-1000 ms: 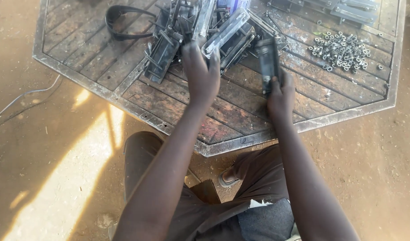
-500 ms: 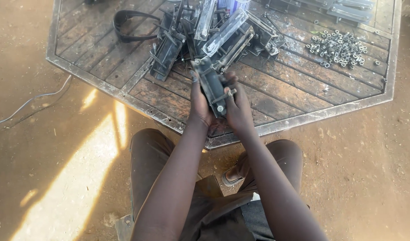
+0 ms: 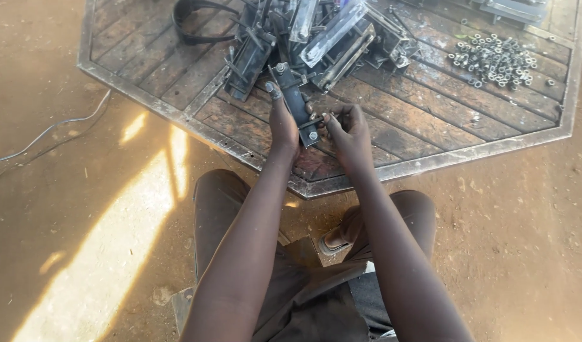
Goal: Assembling small metal brackets and components using fasteners on a workbench.
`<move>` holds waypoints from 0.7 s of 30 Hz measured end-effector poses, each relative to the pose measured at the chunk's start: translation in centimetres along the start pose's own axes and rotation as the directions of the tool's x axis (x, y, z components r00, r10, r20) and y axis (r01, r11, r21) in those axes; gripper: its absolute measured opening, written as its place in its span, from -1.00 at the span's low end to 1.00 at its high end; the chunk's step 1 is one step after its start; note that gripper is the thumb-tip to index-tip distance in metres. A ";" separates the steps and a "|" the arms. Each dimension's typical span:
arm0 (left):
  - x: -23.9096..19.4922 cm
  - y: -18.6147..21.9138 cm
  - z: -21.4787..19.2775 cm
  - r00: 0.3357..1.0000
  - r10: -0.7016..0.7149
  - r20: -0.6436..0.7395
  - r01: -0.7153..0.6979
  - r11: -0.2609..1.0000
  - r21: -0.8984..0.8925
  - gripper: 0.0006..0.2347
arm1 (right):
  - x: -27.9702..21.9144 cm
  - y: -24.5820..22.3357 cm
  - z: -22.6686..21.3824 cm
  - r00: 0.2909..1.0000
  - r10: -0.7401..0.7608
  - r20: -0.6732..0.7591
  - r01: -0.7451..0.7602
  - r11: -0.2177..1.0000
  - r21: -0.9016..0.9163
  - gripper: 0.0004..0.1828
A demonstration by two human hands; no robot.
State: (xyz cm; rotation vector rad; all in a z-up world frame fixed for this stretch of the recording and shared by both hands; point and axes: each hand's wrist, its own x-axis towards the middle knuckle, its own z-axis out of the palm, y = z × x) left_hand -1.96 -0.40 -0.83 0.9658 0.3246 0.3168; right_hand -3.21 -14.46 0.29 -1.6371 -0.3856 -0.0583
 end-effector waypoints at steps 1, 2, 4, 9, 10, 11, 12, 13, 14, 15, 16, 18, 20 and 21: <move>0.4 -0.2 -0.1 1.000 -0.002 -0.007 0.002 1.000 -0.009 -0.27 | -0.2 -0.7 0.1 0.999 -0.027 0.046 0.025 0.998 0.051 -0.71; 0.7 -0.1 -0.1 1.000 -0.004 -0.009 0.003 1.000 -0.008 -0.27 | -0.1 -0.6 0.0 0.999 -0.025 0.046 0.022 0.998 0.052 -0.71; 1.0 -0.3 -0.1 1.000 0.020 0.006 -0.020 0.997 0.074 -0.31 | -0.1 0.0 -0.4 0.995 0.068 0.072 -0.072 0.996 0.057 -0.64; -0.2 0.2 0.5 0.997 0.035 0.062 -0.047 0.980 0.192 -0.35 | 1.5 1.1 0.4 0.998 0.069 -0.015 -0.070 0.985 -0.161 -0.80; -0.9 1.0 0.9 0.996 0.059 0.063 -0.071 0.978 0.196 -0.36 | 1.4 0.3 0.6 0.998 0.066 -0.011 -0.066 0.960 -0.272 -0.91; -0.8 0.9 0.8 0.997 0.043 0.057 -0.053 0.978 0.203 -0.36 | 1.1 0.1 0.3 0.996 0.085 -0.013 -0.085 0.959 -0.270 -0.91; -0.9 0.7 0.6 0.996 0.069 0.061 -0.079 0.978 0.194 -0.40 | 0.6 0.1 -0.1 0.999 -0.003 0.045 0.012 0.977 -0.212 -0.81; -0.9 0.5 0.4 0.993 0.095 0.064 -0.106 0.977 0.186 -0.44 | 0.1 0.0 -0.5 0.991 -0.094 0.097 0.107 0.983 -0.146 -0.62; -0.7 0.3 0.3 0.996 0.074 0.057 -0.084 0.978 0.191 -0.44 | -0.1 -0.3 -0.4 0.993 -0.071 0.094 0.085 0.985 -0.148 -0.62; -0.5 0.1 0.3 0.994 0.060 0.091 -0.070 0.992 0.103 -0.46 | -0.2 -0.6 -0.3 0.998 -0.020 0.058 0.028 0.990 -0.137 -0.74; -0.1 0.0 0.4 0.990 0.054 0.128 -0.056 0.998 0.012 -0.48 | -0.1 -0.9 -0.3 0.999 0.025 0.021 -0.022 0.992 -0.126 -0.71; 1.5 -1.7 -0.8 0.996 0.048 0.075 -0.052 0.997 0.061 -0.62 | 0.6 0.5 -0.1 0.998 -0.070 -0.004 0.067 0.973 -0.220 -0.74; 2.0 -2.8 -1.6 0.998 0.054 0.021 -0.056 0.993 0.108 -0.69 | 1.0 1.3 -0.2 0.985 -0.174 -0.010 0.162 0.936 -0.314 -0.75; 1.7 -3.1 -1.7 0.999 0.047 0.020 -0.048 0.993 0.106 -0.69 | 0.9 1.4 -0.3 0.995 -0.099 0.005 0.098 0.975 -0.201 -0.87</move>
